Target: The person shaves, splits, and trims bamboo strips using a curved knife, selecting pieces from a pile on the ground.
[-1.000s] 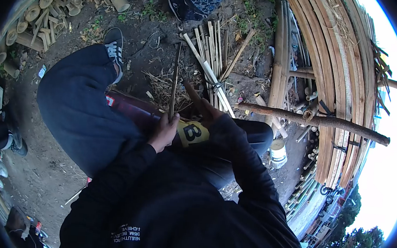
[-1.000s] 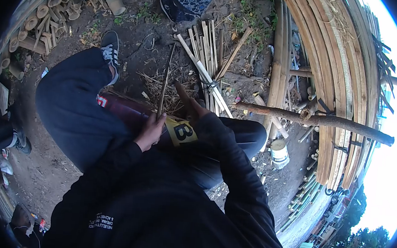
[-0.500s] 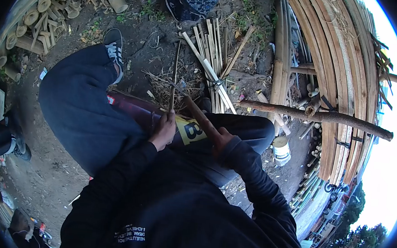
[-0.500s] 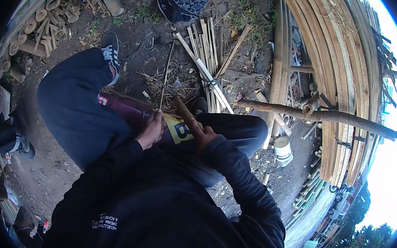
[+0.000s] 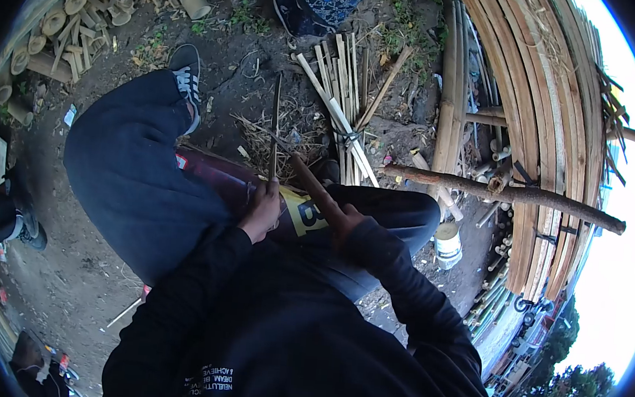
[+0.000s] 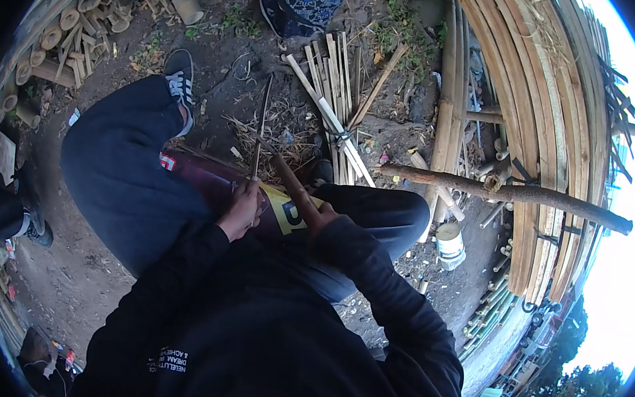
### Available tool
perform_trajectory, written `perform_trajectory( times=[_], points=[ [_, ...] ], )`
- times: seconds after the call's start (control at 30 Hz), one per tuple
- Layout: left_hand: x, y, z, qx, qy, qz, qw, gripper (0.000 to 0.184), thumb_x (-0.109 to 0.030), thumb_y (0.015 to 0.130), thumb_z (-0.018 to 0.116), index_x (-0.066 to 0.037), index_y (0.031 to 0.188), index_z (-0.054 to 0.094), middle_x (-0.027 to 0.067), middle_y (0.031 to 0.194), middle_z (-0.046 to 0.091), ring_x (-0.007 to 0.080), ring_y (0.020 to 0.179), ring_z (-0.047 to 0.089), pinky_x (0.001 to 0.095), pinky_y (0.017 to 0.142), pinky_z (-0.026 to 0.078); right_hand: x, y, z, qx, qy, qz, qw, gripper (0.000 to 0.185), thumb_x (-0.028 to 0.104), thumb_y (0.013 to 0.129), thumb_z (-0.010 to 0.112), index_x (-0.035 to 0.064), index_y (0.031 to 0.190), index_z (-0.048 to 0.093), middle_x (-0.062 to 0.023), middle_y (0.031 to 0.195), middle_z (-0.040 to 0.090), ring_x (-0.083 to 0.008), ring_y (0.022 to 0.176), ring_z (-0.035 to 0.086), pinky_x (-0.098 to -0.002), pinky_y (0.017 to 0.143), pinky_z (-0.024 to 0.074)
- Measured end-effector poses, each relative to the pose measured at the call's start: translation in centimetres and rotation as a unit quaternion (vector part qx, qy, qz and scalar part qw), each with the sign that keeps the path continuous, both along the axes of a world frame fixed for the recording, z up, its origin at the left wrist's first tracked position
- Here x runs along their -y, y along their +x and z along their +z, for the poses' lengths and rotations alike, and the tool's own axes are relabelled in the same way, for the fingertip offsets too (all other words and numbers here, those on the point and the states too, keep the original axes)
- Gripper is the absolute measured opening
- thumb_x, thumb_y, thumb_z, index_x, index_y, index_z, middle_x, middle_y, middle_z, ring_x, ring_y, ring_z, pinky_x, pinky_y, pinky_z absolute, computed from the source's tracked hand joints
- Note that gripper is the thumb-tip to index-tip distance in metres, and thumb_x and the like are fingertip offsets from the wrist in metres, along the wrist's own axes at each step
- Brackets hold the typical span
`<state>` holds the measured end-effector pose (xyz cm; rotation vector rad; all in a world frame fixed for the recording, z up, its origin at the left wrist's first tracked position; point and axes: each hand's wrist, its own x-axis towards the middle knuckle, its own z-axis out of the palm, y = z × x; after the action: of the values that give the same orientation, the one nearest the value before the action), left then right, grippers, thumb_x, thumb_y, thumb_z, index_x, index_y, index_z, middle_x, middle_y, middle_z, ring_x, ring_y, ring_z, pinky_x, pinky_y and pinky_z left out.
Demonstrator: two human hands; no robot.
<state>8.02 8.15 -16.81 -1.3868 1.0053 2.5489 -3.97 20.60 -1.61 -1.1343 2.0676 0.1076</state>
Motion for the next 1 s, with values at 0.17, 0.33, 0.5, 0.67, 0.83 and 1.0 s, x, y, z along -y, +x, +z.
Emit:
perform_trajectory(
  times=[0.17, 0.33, 0.5, 0.67, 0.83, 1.0],
  points=[
    [-0.7, -0.7, -0.9, -0.001, -0.077, -0.047, 0.996, 0.037, -0.04, 0.101, 0.036, -0.008, 0.087, 0.048, 0.0013, 0.061, 0.043, 0.0134, 0.05, 0.046, 0.0314, 0.045, 0.035, 0.6, 0.0, 3.2, 0.001, 0.033, -0.034, 0.999, 0.084, 0.004, 0.08, 0.053, 0.0242, 0.15, 0.013, -0.0241, 0.091, 0.056, -0.0424, 0.07, 0.062, -0.0503, 0.061, 0.0509],
    [-0.8, -0.8, -1.3, 0.013, -0.08, -0.054, 0.995, 0.041, -0.042, 0.1, 0.036, -0.005, 0.09, 0.05, 0.005, 0.066, 0.048, 0.017, 0.058, 0.05, 0.0341, 0.053, 0.039, 0.7, 0.4, 3.9, -0.01, 0.035, -0.03, 0.999, 0.083, 0.001, 0.079, 0.051, 0.0222, 0.15, 0.013, -0.0229, 0.088, 0.055, -0.0416, 0.066, 0.061, -0.0492, 0.057, 0.05],
    [-0.9, -0.7, 0.0, 0.038, -0.075, -0.066, 0.994, 0.042, -0.043, 0.1, 0.036, -0.004, 0.088, 0.05, 0.0068, 0.067, 0.05, 0.019, 0.059, 0.051, 0.035, 0.054, 0.04, 0.3, 0.6, 4.0, -0.003, 0.016, -0.027, 0.999, 0.082, -0.001, 0.079, 0.05, 0.0198, 0.15, 0.015, -0.0224, 0.087, 0.055, -0.0405, 0.063, 0.06, -0.0488, 0.054, 0.049],
    [-2.2, -0.1, -2.7, -0.014, -0.171, -0.05, 0.984, 0.043, -0.043, 0.1, 0.036, -0.003, 0.089, 0.049, 0.0076, 0.067, 0.05, 0.02, 0.059, 0.051, 0.0357, 0.054, 0.04, 0.7, 0.9, 4.6, -0.005, 0.027, -0.028, 0.999, 0.081, -0.001, 0.078, 0.049, 0.0175, 0.15, 0.015, -0.022, 0.087, 0.055, -0.0394, 0.059, 0.059, -0.0486, 0.052, 0.0482],
    [-1.5, -0.6, -1.6, -0.003, -0.069, -0.033, 0.997, 0.037, -0.042, 0.101, 0.035, -0.009, 0.087, 0.045, 0.0031, 0.062, 0.043, 0.0151, 0.048, 0.042, 0.0299, 0.043, 0.033, 0.5, 0.7, 3.7, -0.006, 0.026, -0.037, 0.999, 0.081, -0.001, 0.079, 0.05, 0.0183, 0.15, 0.015, -0.0229, 0.088, 0.055, -0.0405, 0.061, 0.06, -0.0489, 0.052, 0.0488],
    [-1.7, -0.5, -2.0, -0.019, -0.025, -0.008, 0.999, 0.032, -0.043, 0.101, 0.035, -0.016, 0.087, 0.042, -0.0045, 0.059, 0.038, 0.007, 0.04, 0.033, 0.0223, 0.032, 0.026, 1.8, -0.3, 3.4, -0.013, 0.048, -0.017, 0.999, 0.082, 0.001, 0.079, 0.051, 0.0186, 0.15, 0.013, -0.0246, 0.09, 0.055, -0.0421, 0.064, 0.061, -0.0493, 0.054, 0.0506]
  ],
)
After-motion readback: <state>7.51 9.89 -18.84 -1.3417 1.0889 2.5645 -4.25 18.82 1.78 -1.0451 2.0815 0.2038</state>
